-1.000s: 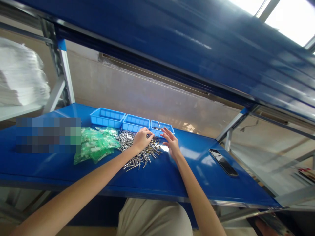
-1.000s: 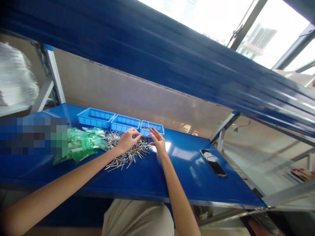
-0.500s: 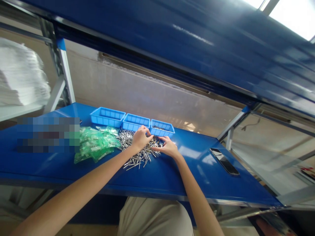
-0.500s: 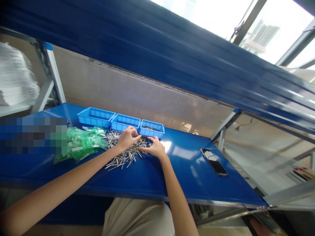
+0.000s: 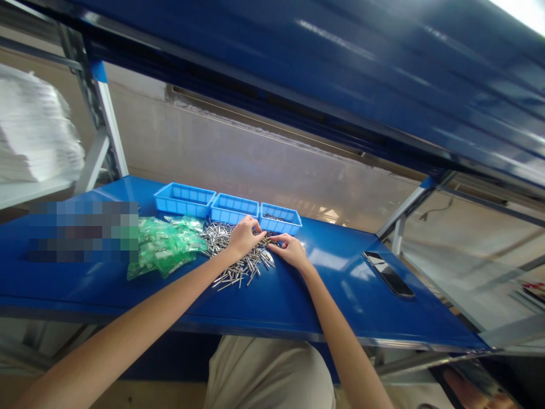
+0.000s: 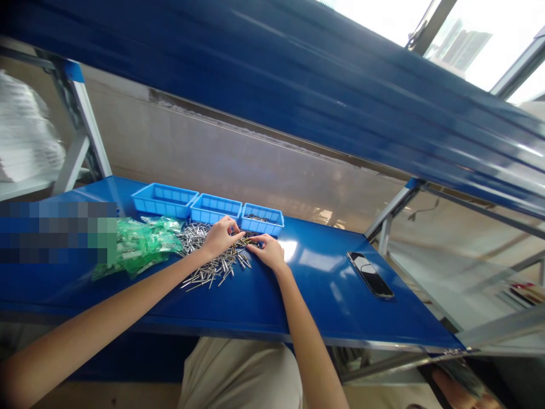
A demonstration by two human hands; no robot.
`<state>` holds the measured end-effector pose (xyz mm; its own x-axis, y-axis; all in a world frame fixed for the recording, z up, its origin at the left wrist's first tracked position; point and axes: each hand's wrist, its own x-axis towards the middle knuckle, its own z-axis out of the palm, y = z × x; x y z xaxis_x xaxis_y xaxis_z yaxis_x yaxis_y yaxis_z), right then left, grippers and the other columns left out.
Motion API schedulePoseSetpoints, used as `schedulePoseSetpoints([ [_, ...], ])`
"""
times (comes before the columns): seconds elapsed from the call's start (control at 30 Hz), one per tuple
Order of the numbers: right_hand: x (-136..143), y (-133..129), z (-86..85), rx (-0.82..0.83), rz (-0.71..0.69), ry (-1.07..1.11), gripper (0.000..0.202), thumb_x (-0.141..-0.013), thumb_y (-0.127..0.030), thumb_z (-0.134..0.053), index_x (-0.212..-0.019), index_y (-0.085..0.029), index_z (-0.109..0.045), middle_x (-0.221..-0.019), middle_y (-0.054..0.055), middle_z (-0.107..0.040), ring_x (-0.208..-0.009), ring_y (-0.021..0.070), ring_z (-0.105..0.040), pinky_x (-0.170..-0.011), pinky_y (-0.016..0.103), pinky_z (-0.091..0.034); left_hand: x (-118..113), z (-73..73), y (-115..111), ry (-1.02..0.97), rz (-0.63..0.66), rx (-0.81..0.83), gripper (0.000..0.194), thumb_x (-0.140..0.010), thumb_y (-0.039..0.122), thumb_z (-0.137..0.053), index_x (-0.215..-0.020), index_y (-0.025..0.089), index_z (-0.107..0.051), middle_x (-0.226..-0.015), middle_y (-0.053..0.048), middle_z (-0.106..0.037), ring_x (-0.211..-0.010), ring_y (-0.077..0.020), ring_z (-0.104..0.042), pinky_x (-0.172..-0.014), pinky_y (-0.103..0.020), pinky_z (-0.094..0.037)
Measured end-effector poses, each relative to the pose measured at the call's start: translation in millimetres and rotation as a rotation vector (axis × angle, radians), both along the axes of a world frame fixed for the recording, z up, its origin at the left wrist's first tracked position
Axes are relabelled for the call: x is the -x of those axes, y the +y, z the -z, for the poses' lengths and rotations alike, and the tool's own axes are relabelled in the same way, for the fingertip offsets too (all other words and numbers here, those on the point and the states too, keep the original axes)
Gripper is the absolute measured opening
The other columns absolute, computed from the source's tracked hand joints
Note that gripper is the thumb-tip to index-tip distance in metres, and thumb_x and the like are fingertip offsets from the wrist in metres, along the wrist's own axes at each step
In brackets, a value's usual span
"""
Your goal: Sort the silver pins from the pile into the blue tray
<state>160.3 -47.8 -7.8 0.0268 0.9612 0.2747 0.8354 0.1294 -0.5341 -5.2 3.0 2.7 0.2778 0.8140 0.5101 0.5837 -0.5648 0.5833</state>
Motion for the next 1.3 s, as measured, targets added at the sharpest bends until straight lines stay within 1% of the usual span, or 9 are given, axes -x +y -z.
schedulePoseSetpoints([
  [0.13, 1, 0, -1.4, 0.004, 0.061, 0.008, 0.033, -0.070, -0.052, -0.054, -0.084, -0.027, -0.070, -0.071, 0.001, -0.064, -0.058, 0.0132, -0.052, -0.050, 0.023, -0.034, 0, -0.6, 0, -0.029, 0.016, 0.006, 0.021, -0.070, 0.036, -0.061, -0.063, 0.017, -0.057, -0.075, -0.001, -0.052, -0.060, -0.0117, -0.048, -0.059, -0.026, -0.037],
  [0.23, 2, -1, -2.2, 0.000, 0.070, 0.024, 0.032, -0.070, -0.052, -0.055, -0.083, -0.026, -0.071, -0.067, 0.001, -0.064, -0.059, 0.0143, -0.054, -0.050, 0.023, -0.035, -1, -0.7, 0, -0.047, 0.029, 0.011, 0.024, -0.072, 0.040, -0.058, -0.064, 0.017, -0.059, -0.075, -0.002, -0.053, -0.061, -0.0123, -0.048, -0.060, -0.026, -0.037],
  [0.37, 1, 1, 2.3, -0.045, 0.056, 0.109, 0.030, -0.071, -0.048, -0.054, -0.081, -0.024, -0.071, -0.070, 0.002, -0.067, -0.061, 0.0155, -0.057, -0.051, 0.024, -0.039, -1, -1.3, 0, -0.056, 0.048, 0.009, 0.025, -0.075, 0.039, -0.056, -0.063, 0.017, -0.062, -0.077, -0.002, -0.055, -0.064, -0.0131, -0.049, -0.063, -0.027, -0.038],
  [0.53, 0, 7, 9.3, -0.092, 0.030, 0.273, 0.029, -0.072, -0.043, -0.055, -0.085, -0.022, -0.069, -0.076, 0.003, -0.069, -0.059, 0.0151, -0.058, -0.053, 0.024, -0.043, -1, -1.6, 0, -0.071, 0.072, 0.029, 0.019, -0.077, 0.033, -0.055, -0.071, 0.018, -0.066, -0.080, -0.002, -0.056, -0.063, -0.0125, -0.050, -0.064, -0.027, -0.039],
  [0.77, 1, 7, 2.9, -0.192, 0.059, 0.330, 0.033, -0.070, -0.047, -0.056, -0.082, -0.019, -0.069, -0.078, 0.005, -0.068, -0.051, 0.0121, -0.052, -0.048, 0.024, -0.041, -1, -0.7, 1, -0.086, 0.105, 0.022, 0.014, -0.075, 0.029, -0.057, -0.076, 0.020, -0.067, -0.078, -0.002, -0.056, -0.062, -0.0117, -0.050, -0.063, -0.026, -0.040],
  [0.9, 3, 5, -2.3, -0.167, 0.000, 0.500, 0.039, -0.069, -0.048, -0.057, -0.089, -0.016, -0.067, -0.074, 0.006, -0.067, -0.053, 0.0130, -0.055, -0.046, 0.023, -0.041, -1, -1.2, 0, -0.076, 0.097, 0.020, 0.016, -0.072, 0.034, -0.060, -0.074, 0.019, -0.066, -0.077, -0.001, -0.055, -0.060, -0.0113, -0.049, -0.061, -0.026, -0.040],
  [1.0, 5, 3, -5.1, -0.115, -0.022, 0.608, 0.043, -0.068, -0.049, -0.058, -0.093, -0.015, -0.064, -0.070, 0.005, -0.065, -0.047, 0.0104, -0.051, -0.041, 0.021, -0.038, -1, -1.1, 0, -0.065, 0.100, 0.014, 0.018, -0.070, 0.036, -0.062, -0.073, 0.019, -0.065, -0.075, -0.001, -0.054, -0.059, -0.0111, -0.048, -0.060, -0.026, -0.039],
  [1.13, 7, 2, -6.3, -0.087, -0.011, 0.639, 0.044, -0.066, -0.050, -0.059, -0.093, -0.015, -0.064, -0.067, 0.003, -0.063, -0.037, 0.0059, -0.041, -0.036, 0.020, -0.033, -1, -0.2, -1, -0.055, 0.103, 0.009, 0.019, -0.068, 0.038, -0.063, -0.071, 0.019, -0.064, -0.076, -0.001, -0.053, -0.059, -0.0111, -0.048, -0.058, -0.025, -0.039],
  [1.3, 8, 2, -7.7, -0.060, -0.005, 0.708, 0.046, -0.064, -0.049, -0.061, -0.096, -0.016, -0.063, -0.073, 0.004, -0.064, -0.042, 0.0071, -0.045, -0.038, 0.020, -0.037, -1, -0.3, -1, -0.064, 0.108, 0.007, 0.021, -0.066, 0.039, -0.065, -0.069, 0.018, -0.062, -0.074, 0.000, -0.053, -0.058, -0.0103, -0.047, -0.056, -0.024, -0.038],
])
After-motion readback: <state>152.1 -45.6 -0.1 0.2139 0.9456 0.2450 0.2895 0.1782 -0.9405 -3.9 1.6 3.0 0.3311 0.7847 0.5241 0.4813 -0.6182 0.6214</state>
